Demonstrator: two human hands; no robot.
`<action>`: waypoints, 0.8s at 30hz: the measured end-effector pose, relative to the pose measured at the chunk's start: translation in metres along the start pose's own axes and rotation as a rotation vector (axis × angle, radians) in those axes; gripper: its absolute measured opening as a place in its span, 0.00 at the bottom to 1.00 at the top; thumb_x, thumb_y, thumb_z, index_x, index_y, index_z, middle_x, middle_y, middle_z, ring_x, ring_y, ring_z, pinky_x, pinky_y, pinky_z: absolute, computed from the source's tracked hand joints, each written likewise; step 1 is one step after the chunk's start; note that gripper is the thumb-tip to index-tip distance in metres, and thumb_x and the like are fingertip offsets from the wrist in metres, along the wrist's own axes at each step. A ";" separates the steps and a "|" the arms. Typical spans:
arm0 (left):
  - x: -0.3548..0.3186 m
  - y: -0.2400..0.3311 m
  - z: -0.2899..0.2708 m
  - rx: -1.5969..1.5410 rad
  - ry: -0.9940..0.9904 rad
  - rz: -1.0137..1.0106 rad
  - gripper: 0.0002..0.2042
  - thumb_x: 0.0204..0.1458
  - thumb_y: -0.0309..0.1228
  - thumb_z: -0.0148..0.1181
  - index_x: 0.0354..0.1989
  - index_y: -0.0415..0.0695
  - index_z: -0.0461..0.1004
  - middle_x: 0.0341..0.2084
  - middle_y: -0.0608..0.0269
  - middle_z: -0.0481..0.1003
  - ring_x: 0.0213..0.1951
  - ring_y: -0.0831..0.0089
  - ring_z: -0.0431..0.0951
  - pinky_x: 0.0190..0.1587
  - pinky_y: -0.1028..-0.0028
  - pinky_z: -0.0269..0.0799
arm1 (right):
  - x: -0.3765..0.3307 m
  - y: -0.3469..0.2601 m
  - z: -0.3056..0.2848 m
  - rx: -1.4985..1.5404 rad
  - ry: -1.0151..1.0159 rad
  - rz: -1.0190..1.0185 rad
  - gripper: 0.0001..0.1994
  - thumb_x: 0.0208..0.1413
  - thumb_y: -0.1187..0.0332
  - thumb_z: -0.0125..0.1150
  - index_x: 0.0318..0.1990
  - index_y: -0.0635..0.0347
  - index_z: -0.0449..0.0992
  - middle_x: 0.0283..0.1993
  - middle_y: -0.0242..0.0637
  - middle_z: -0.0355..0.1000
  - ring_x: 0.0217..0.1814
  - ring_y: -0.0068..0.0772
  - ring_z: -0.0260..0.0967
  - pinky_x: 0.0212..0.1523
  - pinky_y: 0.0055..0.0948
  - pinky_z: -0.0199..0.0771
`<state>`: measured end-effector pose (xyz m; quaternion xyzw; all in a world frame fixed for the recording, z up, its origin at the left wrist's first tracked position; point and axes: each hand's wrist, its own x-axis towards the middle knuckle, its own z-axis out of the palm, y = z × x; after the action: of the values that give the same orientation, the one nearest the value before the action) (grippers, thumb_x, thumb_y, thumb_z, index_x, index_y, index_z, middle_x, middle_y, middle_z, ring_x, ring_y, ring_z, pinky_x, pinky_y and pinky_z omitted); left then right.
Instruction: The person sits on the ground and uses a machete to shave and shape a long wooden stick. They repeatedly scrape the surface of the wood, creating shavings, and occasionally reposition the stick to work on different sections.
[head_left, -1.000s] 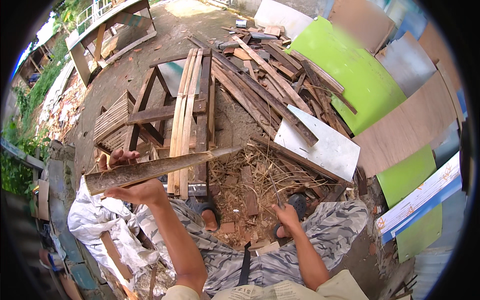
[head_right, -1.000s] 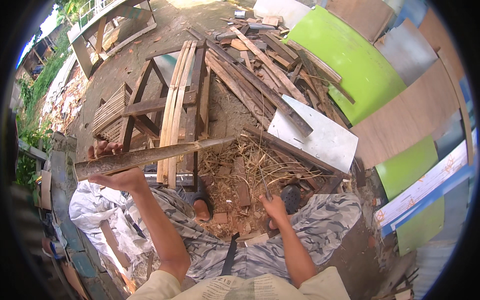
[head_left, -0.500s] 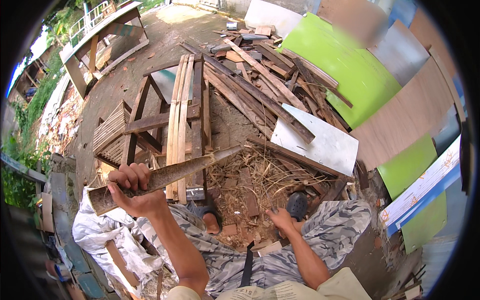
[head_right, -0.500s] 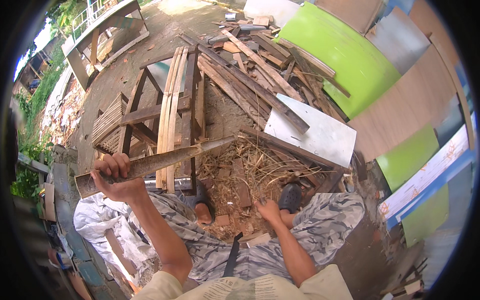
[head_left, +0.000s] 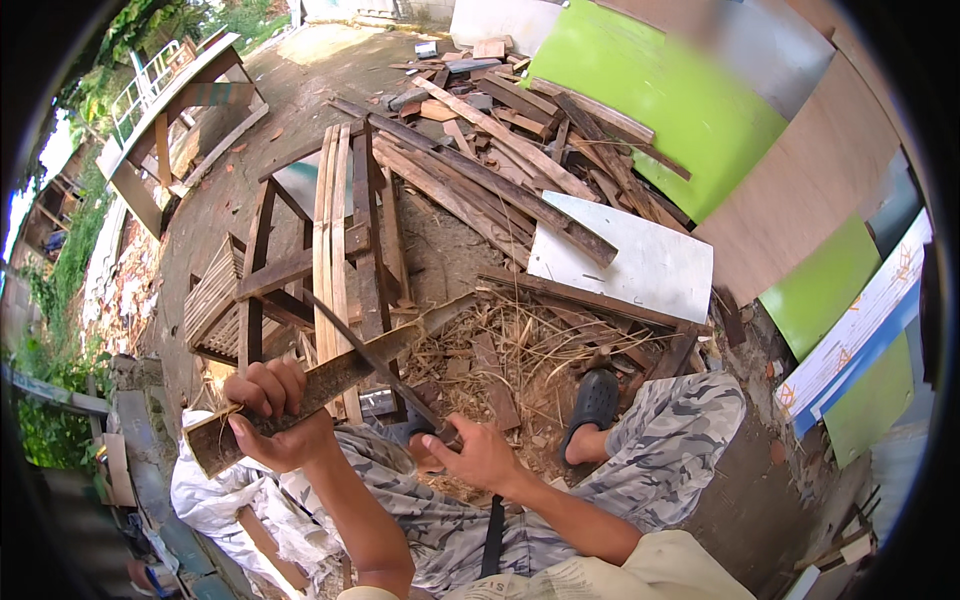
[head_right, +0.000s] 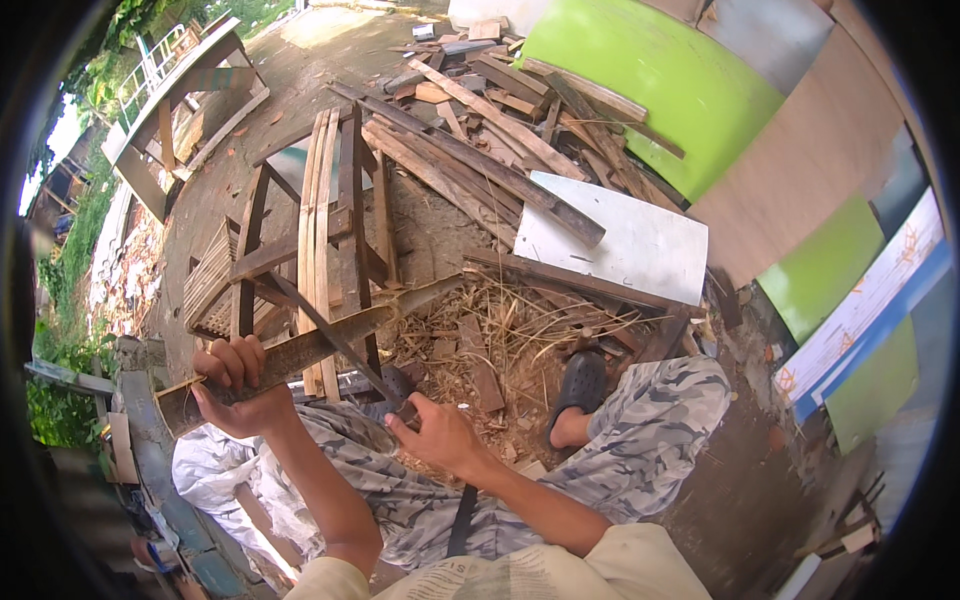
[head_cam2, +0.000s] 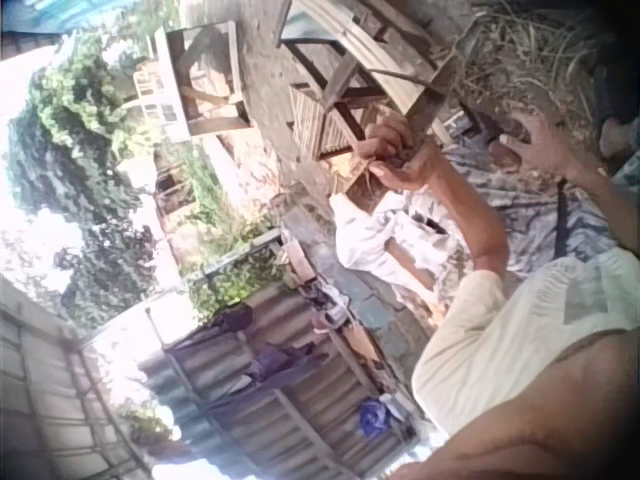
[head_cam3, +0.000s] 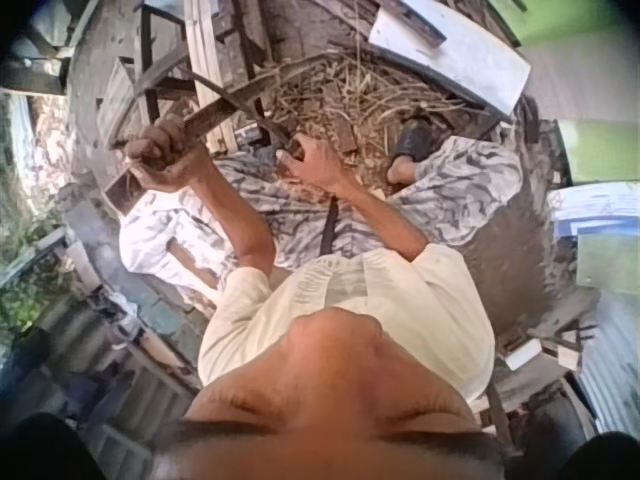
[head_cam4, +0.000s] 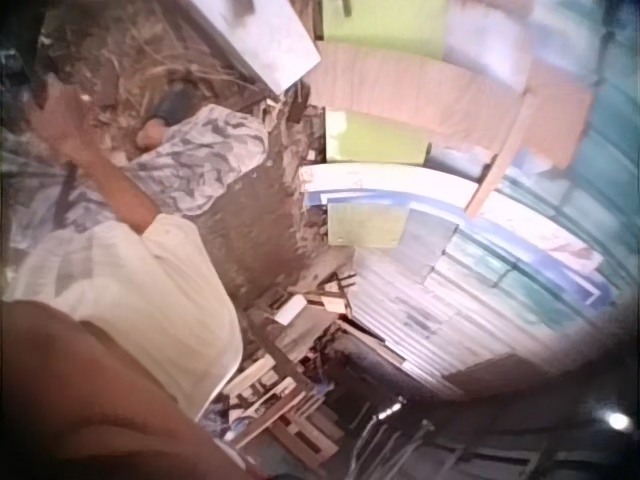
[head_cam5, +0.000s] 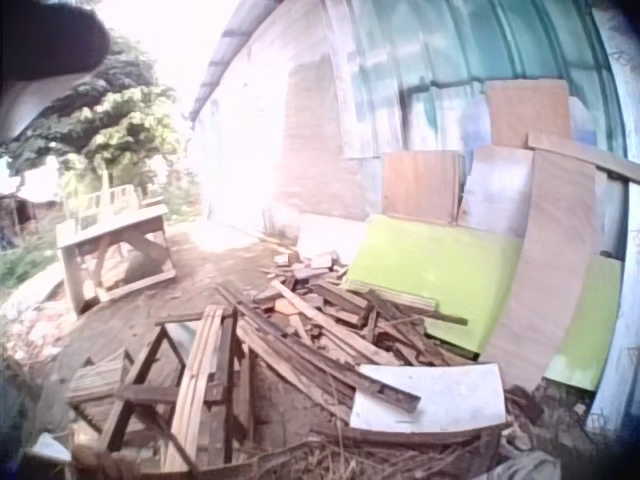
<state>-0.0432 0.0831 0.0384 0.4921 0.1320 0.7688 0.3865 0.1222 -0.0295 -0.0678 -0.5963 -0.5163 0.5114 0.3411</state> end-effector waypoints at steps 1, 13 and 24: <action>-0.001 0.001 0.002 0.007 -0.011 -0.006 0.19 0.57 0.48 0.52 0.24 0.50 0.55 0.16 0.71 0.52 0.16 0.81 0.50 0.22 0.77 0.46 | 0.002 -0.001 0.004 -0.027 0.019 -0.016 0.20 0.56 0.50 0.60 0.34 0.63 0.74 0.21 0.49 0.73 0.26 0.55 0.75 0.30 0.47 0.72; 0.000 0.007 -0.017 0.019 -0.031 -0.014 0.18 0.55 0.45 0.53 0.23 0.50 0.56 0.14 0.73 0.51 0.15 0.81 0.49 0.21 0.75 0.44 | 0.017 0.013 0.012 -0.220 0.130 -0.092 0.12 0.51 0.61 0.63 0.30 0.63 0.75 0.21 0.52 0.73 0.26 0.57 0.74 0.26 0.46 0.71; 0.001 0.013 -0.027 -0.023 -0.136 -0.092 0.17 0.51 0.44 0.59 0.22 0.50 0.57 0.14 0.73 0.52 0.16 0.80 0.50 0.24 0.74 0.44 | 0.025 0.013 -0.001 -0.275 0.089 -0.031 0.14 0.50 0.61 0.64 0.37 0.63 0.76 0.24 0.54 0.74 0.29 0.60 0.75 0.32 0.49 0.74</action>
<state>-0.0726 0.0797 0.0340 0.5319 0.1189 0.7167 0.4350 0.1251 -0.0080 -0.0864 -0.6514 -0.5751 0.4035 0.2867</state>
